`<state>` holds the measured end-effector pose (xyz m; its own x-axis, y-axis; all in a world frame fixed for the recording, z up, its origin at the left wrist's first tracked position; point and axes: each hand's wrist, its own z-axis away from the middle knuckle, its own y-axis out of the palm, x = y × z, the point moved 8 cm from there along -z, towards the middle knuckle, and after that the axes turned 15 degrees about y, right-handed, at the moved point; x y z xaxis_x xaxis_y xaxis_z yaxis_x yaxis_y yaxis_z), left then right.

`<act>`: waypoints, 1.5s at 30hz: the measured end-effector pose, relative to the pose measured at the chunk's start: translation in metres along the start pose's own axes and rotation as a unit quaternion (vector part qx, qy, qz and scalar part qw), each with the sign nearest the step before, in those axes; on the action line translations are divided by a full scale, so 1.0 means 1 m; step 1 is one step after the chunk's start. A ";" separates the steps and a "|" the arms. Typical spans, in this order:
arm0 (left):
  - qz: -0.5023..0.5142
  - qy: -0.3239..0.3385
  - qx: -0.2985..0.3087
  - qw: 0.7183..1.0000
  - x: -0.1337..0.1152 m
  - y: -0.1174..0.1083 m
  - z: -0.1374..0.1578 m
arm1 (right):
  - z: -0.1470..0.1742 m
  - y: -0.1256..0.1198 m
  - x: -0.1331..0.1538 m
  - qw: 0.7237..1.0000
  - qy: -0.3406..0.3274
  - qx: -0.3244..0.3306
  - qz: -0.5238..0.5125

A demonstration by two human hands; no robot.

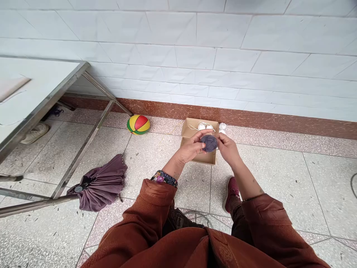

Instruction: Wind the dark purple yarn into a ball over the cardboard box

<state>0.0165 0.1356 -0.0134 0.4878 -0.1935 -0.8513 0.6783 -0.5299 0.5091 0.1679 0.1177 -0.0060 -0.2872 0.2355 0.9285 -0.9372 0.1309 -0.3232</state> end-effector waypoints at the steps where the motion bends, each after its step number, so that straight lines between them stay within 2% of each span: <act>1: 0.013 0.002 -0.023 1.000 0.000 -0.004 -0.001 | 0.000 0.005 -0.003 1.000 0.004 0.010 0.015; 4: 0.014 0.023 -0.099 0.995 -0.002 -0.020 -0.004 | 0.002 0.019 -0.004 0.998 -0.010 0.041 0.052; 8: -0.048 0.030 -0.166 0.985 -0.002 -0.036 -0.006 | 0.011 0.035 0.004 0.990 -0.056 0.080 0.097; 11: -0.135 0.044 -0.174 0.975 -0.007 -0.040 -0.006 | 0.023 0.047 0.016 0.976 -0.099 0.156 0.117; 13: -0.209 0.059 -0.157 0.963 -0.013 -0.039 -0.007 | 0.032 0.049 0.026 0.965 -0.120 0.210 0.100; 14: -0.244 0.064 -0.144 0.957 -0.016 -0.037 -0.008 | 0.034 0.046 0.032 0.965 -0.124 0.217 0.080; 16: -0.298 0.063 -0.114 0.946 -0.019 -0.033 -0.009 | 0.033 0.030 0.040 0.976 -0.117 0.180 0.030; 18: -0.313 0.049 -0.083 0.945 -0.017 -0.029 -0.008 | 0.025 0.009 0.041 0.990 -0.096 0.105 -0.013; 21: -0.248 0.010 -0.014 0.969 -0.007 -0.014 -0.005 | 0.013 -0.016 0.029 0.998 -0.060 -0.005 -0.030; 23: -0.166 -0.013 0.017 0.986 0.000 -0.004 -0.002 | 0.006 -0.023 0.017 0.998 -0.039 -0.049 -0.023; 26: -0.039 -0.019 -0.016 0.999 0.004 0.000 -0.001 | -0.001 -0.015 0.001 0.999 -0.012 -0.046 0.007; 29: 0.023 0.000 -0.084 0.996 0.005 -0.009 -0.005 | 0.000 0.003 -0.001 0.998 -0.020 0.003 0.052; 32: -0.009 0.016 -0.150 0.989 0.004 -0.025 -0.008 | 0.012 0.021 0.014 0.991 -0.078 0.083 0.073; 36: -0.152 0.014 -0.183 0.971 0.000 -0.039 -0.008 | 0.030 0.032 0.036 0.976 -0.120 0.175 0.049; 38: -0.240 0.009 -0.168 0.956 -0.003 -0.040 -0.007 | 0.030 0.025 0.040 0.980 -0.118 0.162 0.014; 40: -0.286 -0.001 -0.130 0.949 -0.003 -0.035 -0.006 | 0.025 0.011 0.040 0.988 -0.108 0.109 -0.021; 42: -0.269 -0.014 -0.068 0.961 0.000 -0.025 -0.005 | 0.018 -0.005 0.034 0.994 -0.092 0.037 -0.041; 45: -0.161 -0.028 0.024 0.986 0.004 -0.003 -0.001 | 0.007 -0.021 0.020 0.996 -0.061 -0.045 -0.036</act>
<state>0.0166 0.1373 -0.0185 0.2189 -0.0532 -0.9743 0.7662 -0.6089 0.2054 0.1805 0.1130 0.0203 -0.2472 0.1044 0.9633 -0.9362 0.2307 -0.2653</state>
